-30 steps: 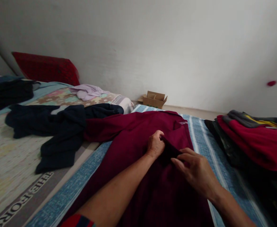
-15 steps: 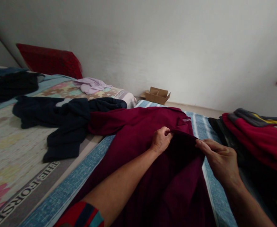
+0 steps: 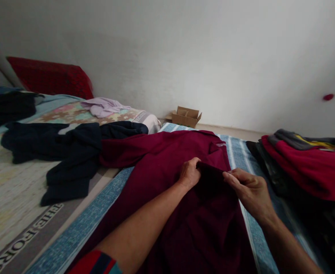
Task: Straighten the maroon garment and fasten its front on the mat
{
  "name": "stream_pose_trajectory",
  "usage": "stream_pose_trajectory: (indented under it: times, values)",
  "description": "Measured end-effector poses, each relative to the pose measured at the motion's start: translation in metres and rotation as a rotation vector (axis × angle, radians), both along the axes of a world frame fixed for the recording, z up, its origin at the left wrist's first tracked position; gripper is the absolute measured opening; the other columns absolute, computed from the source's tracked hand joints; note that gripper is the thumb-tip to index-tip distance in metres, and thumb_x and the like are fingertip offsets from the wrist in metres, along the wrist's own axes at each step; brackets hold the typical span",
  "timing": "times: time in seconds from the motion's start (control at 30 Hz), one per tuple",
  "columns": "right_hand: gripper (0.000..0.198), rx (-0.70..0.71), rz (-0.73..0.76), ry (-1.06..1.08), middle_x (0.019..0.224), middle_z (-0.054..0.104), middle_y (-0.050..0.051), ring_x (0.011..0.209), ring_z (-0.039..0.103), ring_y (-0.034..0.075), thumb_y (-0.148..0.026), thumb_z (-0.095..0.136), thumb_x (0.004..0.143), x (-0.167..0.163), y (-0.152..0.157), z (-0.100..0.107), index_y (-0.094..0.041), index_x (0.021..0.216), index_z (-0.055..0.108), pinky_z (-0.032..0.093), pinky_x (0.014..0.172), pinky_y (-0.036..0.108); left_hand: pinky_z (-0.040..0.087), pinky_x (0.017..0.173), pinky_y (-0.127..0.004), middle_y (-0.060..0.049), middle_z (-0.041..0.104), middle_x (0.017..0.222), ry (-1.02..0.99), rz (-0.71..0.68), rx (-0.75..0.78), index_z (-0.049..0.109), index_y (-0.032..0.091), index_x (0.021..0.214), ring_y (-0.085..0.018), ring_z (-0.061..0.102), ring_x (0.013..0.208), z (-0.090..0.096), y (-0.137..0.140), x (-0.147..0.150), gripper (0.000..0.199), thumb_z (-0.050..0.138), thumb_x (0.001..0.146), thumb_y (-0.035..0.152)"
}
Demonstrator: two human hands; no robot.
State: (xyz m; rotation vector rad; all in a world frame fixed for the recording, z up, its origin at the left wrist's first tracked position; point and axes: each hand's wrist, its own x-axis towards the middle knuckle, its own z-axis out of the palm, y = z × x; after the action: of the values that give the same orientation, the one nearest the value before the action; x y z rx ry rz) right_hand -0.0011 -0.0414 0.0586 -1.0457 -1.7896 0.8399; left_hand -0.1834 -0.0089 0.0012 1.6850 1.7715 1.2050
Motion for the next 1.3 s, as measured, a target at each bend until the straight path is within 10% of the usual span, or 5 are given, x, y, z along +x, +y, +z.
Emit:
stream_pose_trajectory:
  times: [0.27, 0.63, 0.87, 1.3]
  values:
    - [0.045, -0.138, 0.076, 0.015, 0.093, 0.066, 0.007, 0.080, 0.062, 0.019, -0.048, 0.062, 0.076, -0.004, -0.006, -0.003, -0.017, 0.109, 0.063, 0.049, 0.067, 0.027, 0.045, 0.072, -0.025, -0.003, 0.069, 0.080, 0.008, 0.024, -0.005, 0.064, 0.020, 0.096, -0.017, 0.063, 0.075, 0.003, -0.001, -0.003, 0.030, 0.058, 0.069, 0.010]
    - [0.040, -0.334, -0.209, -0.130, 0.061, 0.063, 0.004, 0.055, 0.059, 0.018, -0.050, 0.054, 0.075, 0.006, 0.072, -0.042, -0.013, 0.085, 0.068, 0.041, 0.048, 0.025, 0.041, 0.065, -0.023, -0.003, 0.069, 0.076, -0.005, 0.053, 0.001, 0.067, 0.018, 0.087, -0.015, 0.060, 0.069, 0.004, -0.001, -0.005, 0.022, 0.051, 0.073, 0.010]
    - [0.028, -0.201, -0.439, -0.485, 0.066, 0.064, 0.010, 0.069, 0.062, 0.026, -0.039, 0.062, 0.068, -0.001, 0.097, -0.043, -0.015, 0.081, 0.068, 0.042, 0.056, 0.030, 0.043, 0.068, -0.024, -0.007, 0.070, 0.083, -0.081, 0.055, -0.005, 0.067, 0.016, 0.091, -0.017, 0.063, 0.075, 0.004, 0.001, -0.007, 0.021, 0.050, 0.078, 0.016]
    - [0.009, -0.359, -0.394, -0.217, 0.057, 0.059, 0.002, 0.051, 0.053, 0.013, -0.023, 0.064, 0.061, -0.004, 0.114, -0.057, -0.015, 0.066, 0.063, 0.033, 0.044, 0.021, 0.042, 0.071, -0.024, -0.006, 0.068, 0.083, 0.052, 0.163, -0.062, 0.066, 0.017, 0.082, -0.018, 0.061, 0.079, 0.007, 0.003, -0.011, 0.019, 0.052, 0.073, 0.009]
